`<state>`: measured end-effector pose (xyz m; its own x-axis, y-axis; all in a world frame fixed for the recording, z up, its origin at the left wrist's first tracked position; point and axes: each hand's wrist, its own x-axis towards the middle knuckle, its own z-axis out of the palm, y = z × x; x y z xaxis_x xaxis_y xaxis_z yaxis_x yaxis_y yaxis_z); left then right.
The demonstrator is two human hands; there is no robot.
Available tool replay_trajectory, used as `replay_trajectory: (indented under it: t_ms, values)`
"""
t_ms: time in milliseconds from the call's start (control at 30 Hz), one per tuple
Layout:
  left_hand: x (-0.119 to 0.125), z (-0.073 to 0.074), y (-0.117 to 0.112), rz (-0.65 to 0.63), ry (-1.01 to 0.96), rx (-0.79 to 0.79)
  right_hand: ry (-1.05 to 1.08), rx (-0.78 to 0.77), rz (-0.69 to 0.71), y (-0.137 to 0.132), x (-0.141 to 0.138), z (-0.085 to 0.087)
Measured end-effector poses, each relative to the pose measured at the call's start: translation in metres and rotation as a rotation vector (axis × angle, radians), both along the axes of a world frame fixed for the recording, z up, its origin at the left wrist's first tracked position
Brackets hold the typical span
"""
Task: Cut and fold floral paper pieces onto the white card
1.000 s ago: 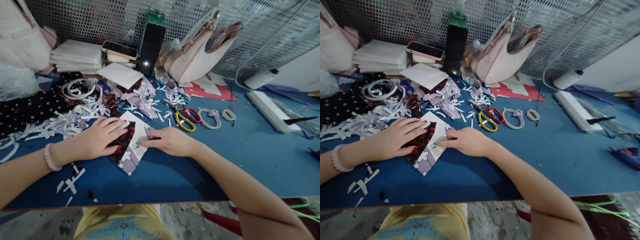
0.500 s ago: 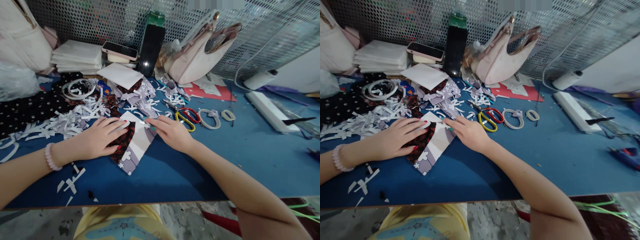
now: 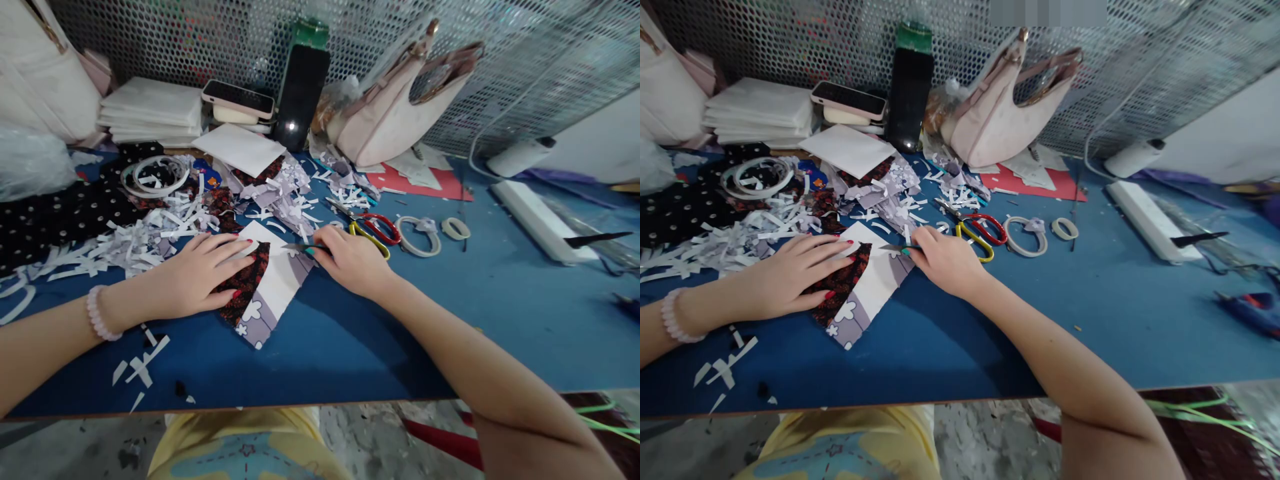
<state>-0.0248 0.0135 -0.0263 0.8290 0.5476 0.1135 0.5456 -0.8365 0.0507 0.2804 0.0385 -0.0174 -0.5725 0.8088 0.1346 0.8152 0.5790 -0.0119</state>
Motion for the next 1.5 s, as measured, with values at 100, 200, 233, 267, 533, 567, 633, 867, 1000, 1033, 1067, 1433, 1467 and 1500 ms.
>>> replay_trajectory:
  t_ms: [100, 200, 233, 267, 533, 567, 633, 867, 1000, 1033, 1067, 1433, 1467, 1500]
  values:
    - [0.000, 0.000, 0.000, 0.000, -0.003, -0.001, 0.004, 0.019, 0.177, -0.007, -0.004, 0.000]
    - [0.001, -0.001, 0.001, 0.003, -0.008, 0.003, -0.002, 0.053, 0.294, -0.014, -0.009, -0.002]
    - [0.001, -0.001, 0.000, 0.004, -0.009, 0.004, -0.008, 0.061, 0.310, -0.016, -0.011, -0.003]
    - [0.001, -0.001, 0.000, 0.006, -0.008, 0.003, -0.013, 0.066, 0.318, -0.017, -0.012, -0.003]
    - [0.001, 0.001, 0.000, 0.003, -0.007, -0.009, 0.006, 0.122, 0.356, -0.018, -0.014, -0.007]
    - [0.001, 0.001, 0.000, 0.003, -0.008, -0.009, 0.010, 0.128, 0.359, -0.018, -0.014, -0.007]
    - [0.001, 0.000, 0.001, 0.003, -0.007, -0.013, 0.008, 0.126, 0.357, -0.017, -0.014, -0.008]
    - [0.000, 0.001, 0.000, 0.003, -0.010, -0.030, 0.020, 0.134, 0.366, -0.018, -0.015, -0.009]
    - [0.001, 0.001, 0.001, 0.005, -0.017, -0.036, 0.004, 0.111, 0.370, -0.017, -0.014, -0.009]
    - [0.001, 0.001, 0.001, 0.004, -0.019, -0.037, 0.000, 0.102, 0.373, -0.016, -0.014, -0.009]
    - [0.002, 0.001, 0.001, 0.004, -0.022, -0.037, -0.003, 0.092, 0.376, -0.016, -0.014, -0.009]
    - [0.002, 0.002, -0.001, 0.037, -0.014, -0.073, -0.003, -0.013, 0.388, -0.013, -0.011, -0.008]
    - [0.002, 0.002, -0.001, 0.038, -0.017, -0.076, 0.001, -0.019, 0.389, -0.012, -0.011, -0.008]
    - [0.002, 0.002, -0.001, 0.040, -0.022, -0.079, 0.003, -0.023, 0.390, -0.012, -0.011, -0.007]
